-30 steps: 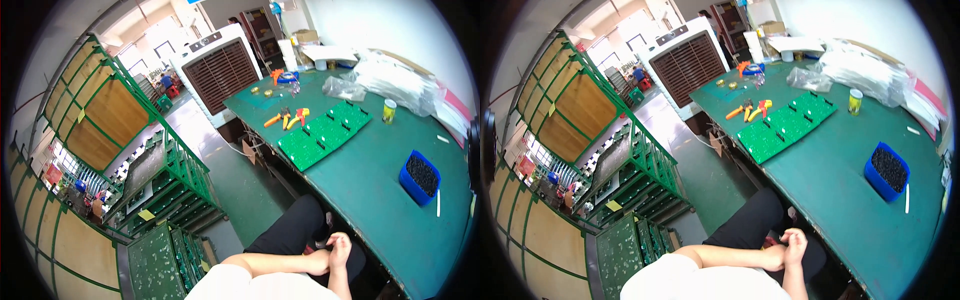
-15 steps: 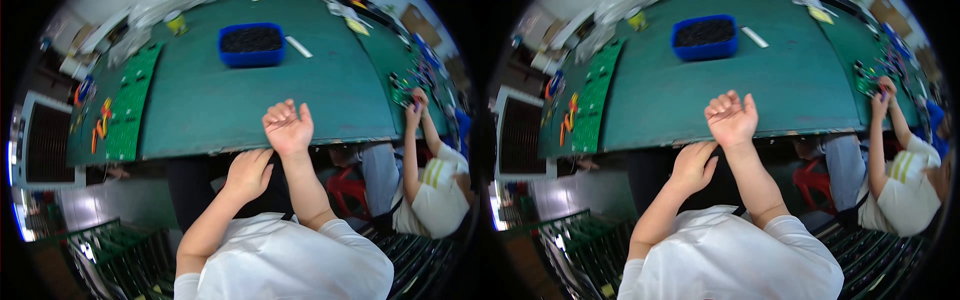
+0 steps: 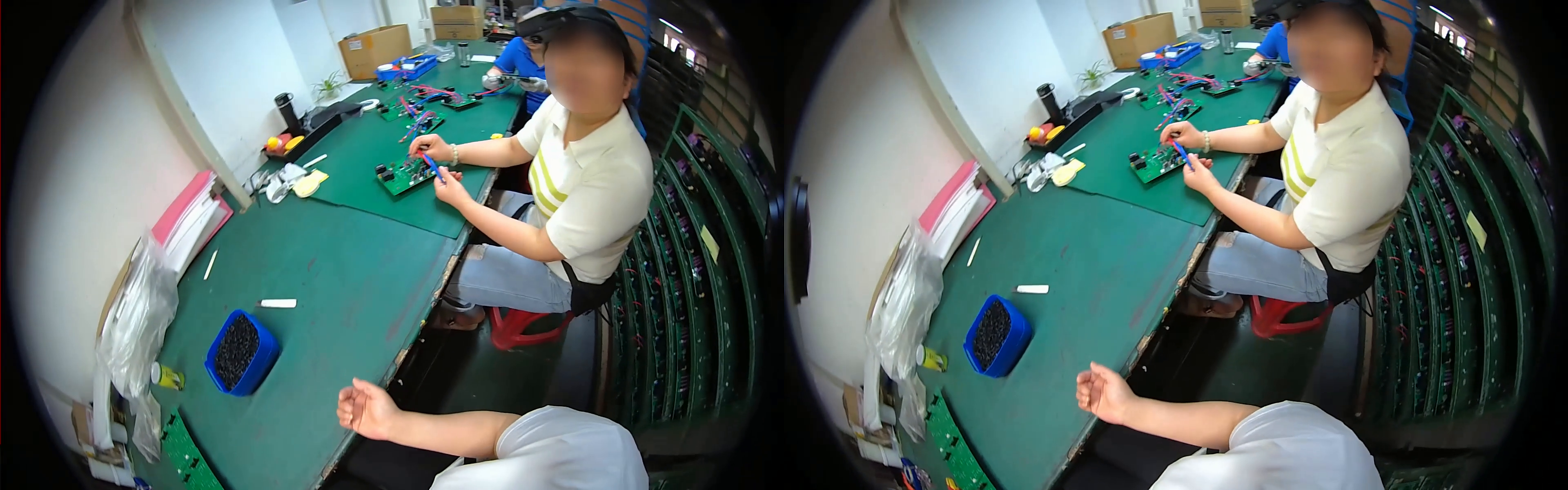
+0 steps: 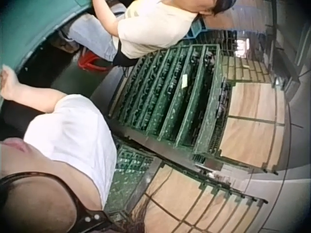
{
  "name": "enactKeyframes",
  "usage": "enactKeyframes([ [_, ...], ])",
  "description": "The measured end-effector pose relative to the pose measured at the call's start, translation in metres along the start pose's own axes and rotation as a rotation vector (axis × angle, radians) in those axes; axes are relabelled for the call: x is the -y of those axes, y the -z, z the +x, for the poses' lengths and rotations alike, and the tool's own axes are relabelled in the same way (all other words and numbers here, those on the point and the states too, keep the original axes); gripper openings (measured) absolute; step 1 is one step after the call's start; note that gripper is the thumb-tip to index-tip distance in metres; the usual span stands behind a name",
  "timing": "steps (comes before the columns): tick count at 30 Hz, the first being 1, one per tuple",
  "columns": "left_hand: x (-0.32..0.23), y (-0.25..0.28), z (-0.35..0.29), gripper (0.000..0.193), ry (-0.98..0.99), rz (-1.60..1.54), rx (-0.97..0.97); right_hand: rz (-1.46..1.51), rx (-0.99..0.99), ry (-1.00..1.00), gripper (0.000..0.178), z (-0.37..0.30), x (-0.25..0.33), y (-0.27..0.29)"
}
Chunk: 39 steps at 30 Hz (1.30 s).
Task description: The person assembles electronic components, wires, and connectors onto a printed circuit board by hand, using pliers to manipulate the parts.
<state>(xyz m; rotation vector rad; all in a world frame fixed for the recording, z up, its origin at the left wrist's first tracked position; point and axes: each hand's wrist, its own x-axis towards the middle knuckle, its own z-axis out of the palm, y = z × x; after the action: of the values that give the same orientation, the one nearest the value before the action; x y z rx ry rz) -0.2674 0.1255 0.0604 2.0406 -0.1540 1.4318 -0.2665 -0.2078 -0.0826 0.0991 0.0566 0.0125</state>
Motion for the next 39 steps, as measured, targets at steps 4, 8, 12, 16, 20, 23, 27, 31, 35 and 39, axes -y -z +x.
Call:
enactKeyframes([
  [4, -0.036, -0.025, -0.082, 0.022, 0.436, 0.344, 0.842, -0.063, -0.011, -0.121, 0.035, -0.004, -0.024, 0.008],
  [8, -0.086, -0.069, -0.15, 0.023, -0.029, -0.488, 1.424, -0.146, -0.009, -0.165, 0.031, -0.011, -0.038, 0.005],
  [12, -0.1, -0.089, -0.2, 0.031, -0.322, -0.346, 1.746, -0.361, -0.013, -0.184, 0.026, -0.022, -0.057, -0.001],
  [16, -0.107, -0.084, -0.195, 0.034, -0.331, -0.255, 1.886, -0.683, 0.077, -0.218, 0.024, -0.04, -0.075, -0.004],
  [20, -0.101, -0.074, -0.188, 0.034, -0.329, -0.341, 1.801, -0.889, 0.192, -0.112, 0.019, -0.045, -0.093, 0.012],
  [23, -0.093, -0.064, -0.186, 0.033, -0.318, -0.411, 1.738, -0.952, 0.193, -0.177, 0.018, -0.048, -0.099, 0.021],
  [27, -0.08, -0.041, -0.188, 0.033, -0.287, -0.512, 1.657, -1.02, 0.172, -0.255, 0.016, -0.054, -0.109, 0.023],
  [31, -0.065, -0.018, -0.191, 0.033, -0.258, -0.614, 1.569, -1.039, 0.123, -0.261, 0.015, -0.063, -0.128, 0.017],
  [35, -0.048, 0.0, -0.193, 0.033, -0.238, -0.688, 1.493, -1.063, 0.219, -0.293, 0.012, -0.072, -0.159, 0.014],
  [39, -0.034, 0.014, -0.192, 0.033, -0.115, -0.638, 1.529, -1.196, 0.279, -0.371, 0.01, -0.081, -0.187, 0.017],
])
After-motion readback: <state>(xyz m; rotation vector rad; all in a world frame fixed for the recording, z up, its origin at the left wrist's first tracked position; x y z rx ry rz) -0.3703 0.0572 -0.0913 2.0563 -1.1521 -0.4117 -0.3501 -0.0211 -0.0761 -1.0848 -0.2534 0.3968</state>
